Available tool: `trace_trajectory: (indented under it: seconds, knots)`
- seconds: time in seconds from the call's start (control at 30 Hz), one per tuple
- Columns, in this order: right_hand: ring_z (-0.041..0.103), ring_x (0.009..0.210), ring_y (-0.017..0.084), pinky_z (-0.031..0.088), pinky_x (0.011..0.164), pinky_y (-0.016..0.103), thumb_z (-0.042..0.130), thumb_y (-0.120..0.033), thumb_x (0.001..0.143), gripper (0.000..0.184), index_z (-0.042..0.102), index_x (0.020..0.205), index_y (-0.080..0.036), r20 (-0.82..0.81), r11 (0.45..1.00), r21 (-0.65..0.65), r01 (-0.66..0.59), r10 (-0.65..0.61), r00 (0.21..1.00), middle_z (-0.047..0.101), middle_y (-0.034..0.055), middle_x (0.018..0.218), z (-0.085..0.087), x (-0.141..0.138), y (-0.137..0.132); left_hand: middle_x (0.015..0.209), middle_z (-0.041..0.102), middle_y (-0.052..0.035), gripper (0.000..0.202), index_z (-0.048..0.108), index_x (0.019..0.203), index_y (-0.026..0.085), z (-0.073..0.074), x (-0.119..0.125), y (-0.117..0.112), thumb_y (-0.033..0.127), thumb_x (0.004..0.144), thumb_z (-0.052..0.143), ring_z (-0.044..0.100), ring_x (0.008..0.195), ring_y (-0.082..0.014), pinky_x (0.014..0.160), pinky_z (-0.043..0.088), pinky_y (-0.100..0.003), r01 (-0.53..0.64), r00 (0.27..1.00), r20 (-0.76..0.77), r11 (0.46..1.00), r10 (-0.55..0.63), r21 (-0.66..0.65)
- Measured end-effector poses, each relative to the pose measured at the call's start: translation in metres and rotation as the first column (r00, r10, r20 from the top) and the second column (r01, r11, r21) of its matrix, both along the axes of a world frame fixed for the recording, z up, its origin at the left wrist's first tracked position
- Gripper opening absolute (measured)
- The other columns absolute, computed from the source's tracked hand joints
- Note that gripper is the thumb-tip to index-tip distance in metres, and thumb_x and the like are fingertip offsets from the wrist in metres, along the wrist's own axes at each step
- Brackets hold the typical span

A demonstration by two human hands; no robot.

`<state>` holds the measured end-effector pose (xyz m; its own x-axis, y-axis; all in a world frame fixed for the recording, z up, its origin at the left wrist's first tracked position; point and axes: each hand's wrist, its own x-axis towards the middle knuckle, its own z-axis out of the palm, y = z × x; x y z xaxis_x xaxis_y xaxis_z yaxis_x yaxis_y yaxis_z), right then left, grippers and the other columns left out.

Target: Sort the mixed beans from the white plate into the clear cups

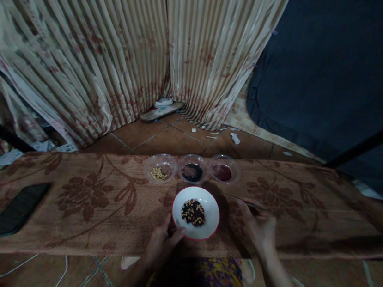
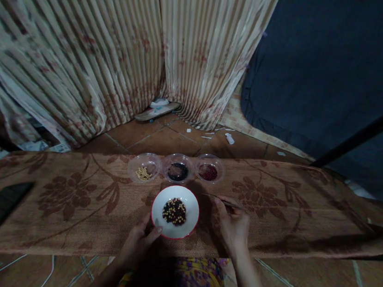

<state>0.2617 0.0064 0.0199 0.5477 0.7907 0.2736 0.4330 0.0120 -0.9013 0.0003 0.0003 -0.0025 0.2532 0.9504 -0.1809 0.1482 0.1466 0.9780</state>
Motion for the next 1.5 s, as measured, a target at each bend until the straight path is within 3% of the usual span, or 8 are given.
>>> trace_trajectory:
  seconds: [0.2, 0.53, 0.67, 0.83, 1.27, 1.5]
  knots:
    - [0.068, 0.080, 0.025, 0.056, 0.070, 0.038, 0.067, -0.044, 0.076, 0.030, 0.072, 0.088, -0.016, -0.053, 0.995, -0.060, -0.078, 0.075, 0.996, 0.073, 0.0107, 0.090, -0.010, -0.011, -0.024, 0.111, 0.071, -0.0049, 0.049, 0.052, 0.127, 0.019, -0.009, -0.002, 0.001, 0.036, 0.082, 0.062, 0.066, 0.101, -0.0220, 0.091, 0.050, -0.031, 0.020, 1.000, -0.014, 1.000, -0.020, 0.003]
    - [0.066, 0.091, 0.023, 0.053, 0.080, 0.036, 0.062, -0.042, 0.082, 0.025, 0.072, 0.089, -0.020, 0.082, 0.941, -0.150, -0.302, 0.316, 0.945, 0.071, 0.0076, 0.094, -0.013, -0.021, -0.042, 0.104, 0.073, -0.0045, 0.047, 0.054, 0.125, 0.019, -0.011, -0.003, -0.002, 0.036, 0.082, 0.062, 0.067, 0.095, -0.0213, 0.087, 0.051, -0.030, 0.016, 0.998, -0.062, 0.999, -0.014, 0.037]
    - [0.066, 0.092, 0.023, 0.053, 0.083, 0.036, 0.061, -0.042, 0.083, 0.025, 0.072, 0.090, -0.021, 0.118, 0.929, -0.180, -0.324, 0.348, 0.930, 0.071, 0.0073, 0.096, -0.014, -0.023, -0.044, 0.109, 0.072, -0.0044, 0.049, 0.052, 0.128, 0.020, -0.010, -0.002, -0.002, 0.035, 0.083, 0.062, 0.067, 0.097, -0.0208, 0.089, 0.051, -0.031, 0.014, 1.000, -0.013, 0.998, -0.013, 0.058]
    - [0.067, 0.091, 0.023, 0.054, 0.081, 0.036, 0.058, -0.045, 0.085, 0.029, 0.072, 0.093, -0.020, 0.126, 0.911, -0.200, -0.360, 0.388, 0.913, 0.071, 0.0088, 0.098, -0.014, -0.026, -0.044, 0.106, 0.072, -0.0041, 0.049, 0.053, 0.126, 0.019, -0.008, -0.005, 0.000, 0.036, 0.082, 0.063, 0.066, 0.096, -0.0211, 0.088, 0.050, -0.030, 0.041, 0.996, -0.080, 0.999, -0.038, 0.037]
    - [0.068, 0.085, 0.021, 0.054, 0.074, 0.031, 0.053, -0.043, 0.088, 0.029, 0.071, 0.090, -0.021, 0.220, 0.900, -0.192, -0.392, 0.429, 0.876, 0.071, 0.0078, 0.095, -0.005, -0.035, -0.043, 0.108, 0.072, -0.0039, 0.055, 0.046, 0.134, 0.020, -0.018, -0.003, -0.001, 0.036, 0.084, 0.062, 0.066, 0.097, -0.0215, 0.089, 0.051, -0.032, 0.034, 0.999, -0.019, 0.999, -0.034, 0.032]
    - [0.067, 0.087, 0.021, 0.053, 0.077, 0.032, 0.051, -0.040, 0.090, 0.027, 0.070, 0.089, -0.021, 0.228, 0.895, -0.182, -0.408, 0.442, 0.868, 0.070, 0.0081, 0.095, -0.008, -0.034, -0.041, 0.111, 0.071, -0.0050, 0.053, 0.050, 0.132, 0.020, -0.021, -0.003, -0.001, 0.036, 0.083, 0.063, 0.065, 0.100, -0.0222, 0.090, 0.050, -0.032, 0.016, 0.999, -0.033, 0.999, -0.015, 0.041]
